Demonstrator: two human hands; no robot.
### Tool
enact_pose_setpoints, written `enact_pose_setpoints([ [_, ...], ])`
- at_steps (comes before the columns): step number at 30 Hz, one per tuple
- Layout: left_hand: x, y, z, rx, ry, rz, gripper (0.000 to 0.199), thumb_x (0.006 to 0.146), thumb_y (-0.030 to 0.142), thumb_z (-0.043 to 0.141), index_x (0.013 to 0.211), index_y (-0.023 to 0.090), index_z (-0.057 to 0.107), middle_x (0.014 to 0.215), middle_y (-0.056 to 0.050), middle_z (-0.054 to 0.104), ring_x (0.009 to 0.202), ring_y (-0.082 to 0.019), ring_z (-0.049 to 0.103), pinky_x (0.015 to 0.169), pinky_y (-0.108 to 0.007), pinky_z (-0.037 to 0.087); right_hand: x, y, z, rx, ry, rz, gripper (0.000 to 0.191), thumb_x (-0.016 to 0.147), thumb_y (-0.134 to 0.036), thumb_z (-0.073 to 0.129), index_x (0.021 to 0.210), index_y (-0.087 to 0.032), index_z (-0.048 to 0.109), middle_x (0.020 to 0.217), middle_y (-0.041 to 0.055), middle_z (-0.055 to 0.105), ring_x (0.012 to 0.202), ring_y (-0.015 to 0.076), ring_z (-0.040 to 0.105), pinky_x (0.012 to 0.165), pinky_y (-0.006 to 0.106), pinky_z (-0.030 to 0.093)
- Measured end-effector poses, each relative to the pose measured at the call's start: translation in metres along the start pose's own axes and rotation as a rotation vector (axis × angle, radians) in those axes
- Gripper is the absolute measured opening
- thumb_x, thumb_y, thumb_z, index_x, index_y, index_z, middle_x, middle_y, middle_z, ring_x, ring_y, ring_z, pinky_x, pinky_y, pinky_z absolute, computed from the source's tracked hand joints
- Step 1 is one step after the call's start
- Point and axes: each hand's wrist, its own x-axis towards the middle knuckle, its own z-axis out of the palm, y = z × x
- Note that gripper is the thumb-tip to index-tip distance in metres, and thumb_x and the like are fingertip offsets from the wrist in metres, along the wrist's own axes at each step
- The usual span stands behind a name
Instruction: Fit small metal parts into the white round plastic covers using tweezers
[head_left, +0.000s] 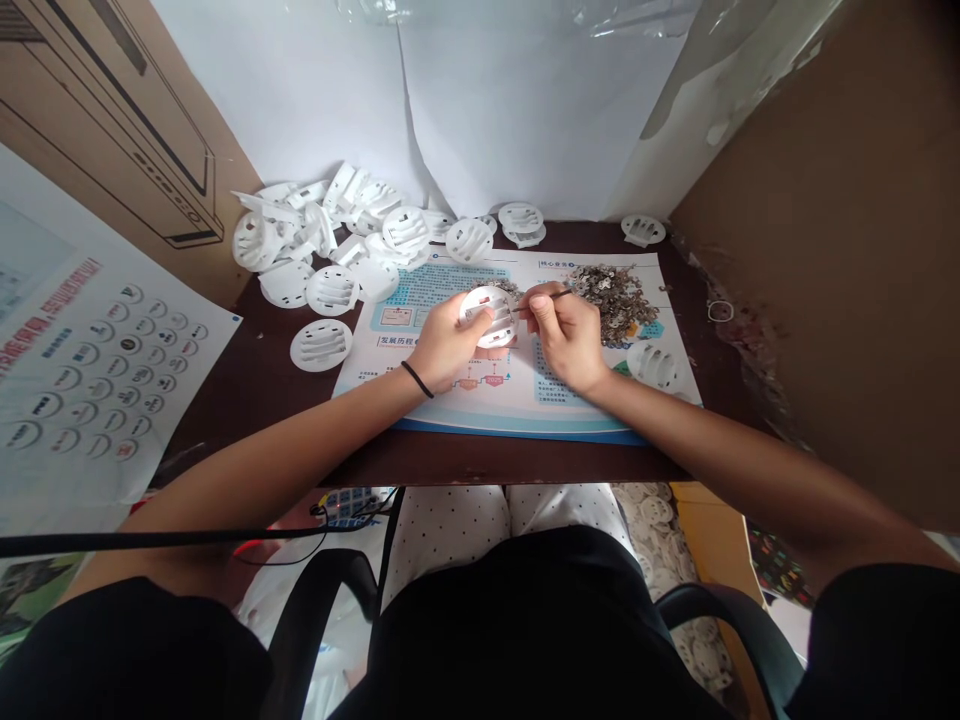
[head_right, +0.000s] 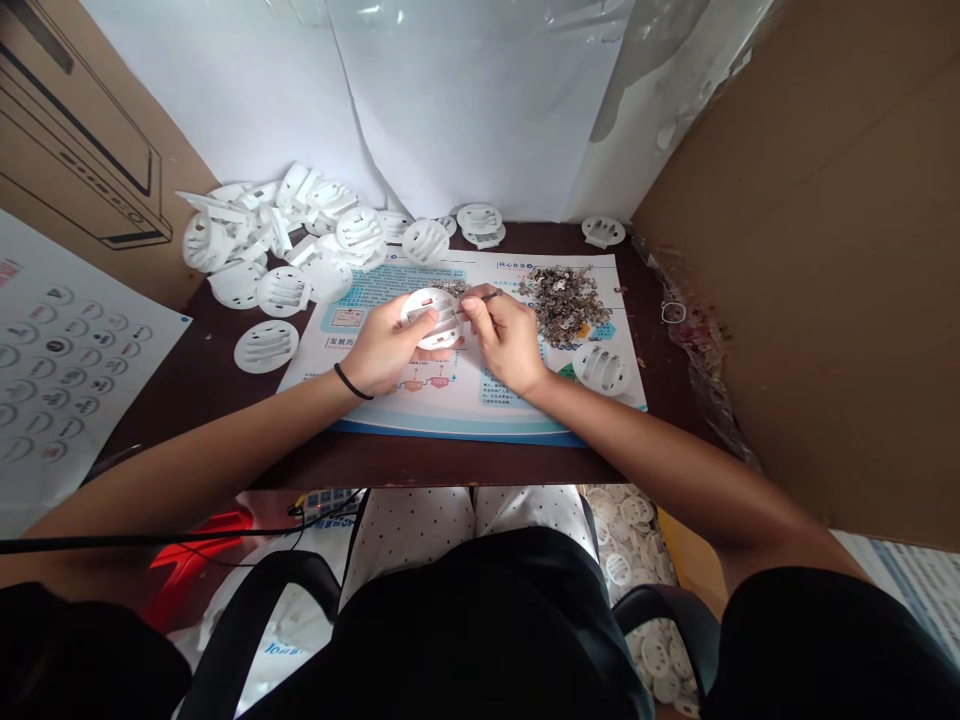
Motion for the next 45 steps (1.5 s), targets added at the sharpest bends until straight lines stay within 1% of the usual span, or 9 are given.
enact_pose_setpoints([
  [5,-0.001,0.001,0.0,0.003,-0.016,0.002,0.011,0.094,0.017,0.06,0.104,0.014,0.063,0.102,-0.007,0.072,0.084,-0.015,0.072,0.067,-0.028,0.065,0.0,0.001,0.001,-0.018,-0.023,-0.033,0.051,0.1,-0.06,0.046,0.067,-0.022,0.057,0.076,0.004,0.069,0.069,0.0147,0.064,0.069,0.032,0.051],
  [9,-0.001,0.001,0.0,0.018,-0.014,-0.004,0.011,0.094,0.018,0.062,0.104,0.014,0.063,0.105,-0.008,0.072,0.085,-0.015,0.072,0.068,-0.028,0.065,0.001,0.001,0.001,-0.027,-0.046,-0.041,0.051,0.1,-0.061,0.046,0.072,-0.022,0.061,0.079,0.0051,0.071,0.072,0.0155,0.066,0.075,0.032,0.054],
  [16,-0.001,0.001,0.0,-0.002,0.007,-0.018,0.01,0.094,0.017,0.06,0.101,0.013,0.065,0.101,-0.007,0.071,0.082,-0.014,0.071,0.065,-0.027,0.065,0.0,0.001,0.001,-0.046,-0.011,-0.062,0.049,0.101,-0.059,0.044,0.074,-0.022,0.062,0.08,0.0058,0.071,0.075,0.0163,0.067,0.075,0.032,0.054],
  [23,0.0,0.0,0.0,0.033,0.006,-0.018,0.01,0.093,0.018,0.062,0.099,0.013,0.067,0.096,-0.008,0.073,0.082,-0.015,0.072,0.066,-0.028,0.065,0.002,0.002,0.002,-0.053,-0.06,-0.113,0.046,0.101,-0.058,0.047,0.079,-0.021,0.065,0.08,0.0053,0.071,0.075,0.0154,0.066,0.074,0.031,0.052],
  [28,-0.001,0.002,0.0,-0.014,0.004,-0.008,0.012,0.093,0.018,0.062,0.102,0.012,0.065,0.104,-0.009,0.073,0.087,-0.015,0.071,0.069,-0.028,0.065,0.0,0.001,0.001,0.004,-0.042,-0.084,0.048,0.101,-0.058,0.047,0.078,-0.021,0.065,0.082,0.0052,0.073,0.069,0.0139,0.064,0.07,0.031,0.053],
  [33,-0.001,0.003,0.0,-0.046,0.001,-0.018,0.014,0.093,0.019,0.062,0.104,0.011,0.065,0.105,-0.01,0.073,0.088,-0.016,0.072,0.069,-0.029,0.065,0.001,-0.003,-0.005,0.06,-0.004,-0.031,0.045,0.101,-0.058,0.048,0.088,-0.021,0.07,0.085,0.0038,0.072,0.062,0.012,0.061,0.068,0.032,0.052],
  [37,-0.001,0.004,0.0,-0.073,0.0,-0.024,0.014,0.092,0.019,0.063,0.103,0.011,0.066,0.104,-0.01,0.072,0.087,-0.018,0.073,0.066,-0.028,0.064,0.009,-0.008,-0.01,0.006,0.03,0.032,0.054,0.101,-0.063,0.042,0.075,-0.021,0.063,0.093,0.0064,0.071,0.07,0.0129,0.061,0.07,0.033,0.051],
  [41,-0.004,0.007,0.002,-0.076,-0.003,-0.049,0.011,0.09,0.016,0.063,0.1,0.012,0.067,0.103,-0.009,0.072,0.088,-0.018,0.072,0.067,-0.029,0.063,0.018,-0.014,-0.017,-0.079,-0.02,0.0,0.058,0.1,-0.068,0.035,0.069,-0.024,0.056,0.081,0.0059,0.062,0.08,0.0174,0.06,0.081,0.037,0.051],
  [45,-0.005,0.007,0.001,-0.096,-0.043,-0.027,0.017,0.086,0.016,0.066,0.103,0.013,0.066,0.103,-0.008,0.073,0.09,-0.02,0.072,0.068,-0.029,0.061,0.024,-0.02,-0.024,-0.062,-0.092,0.06,0.06,0.099,-0.072,0.029,0.072,-0.024,0.053,0.077,0.004,0.058,0.076,0.0163,0.057,0.078,0.037,0.049],
])
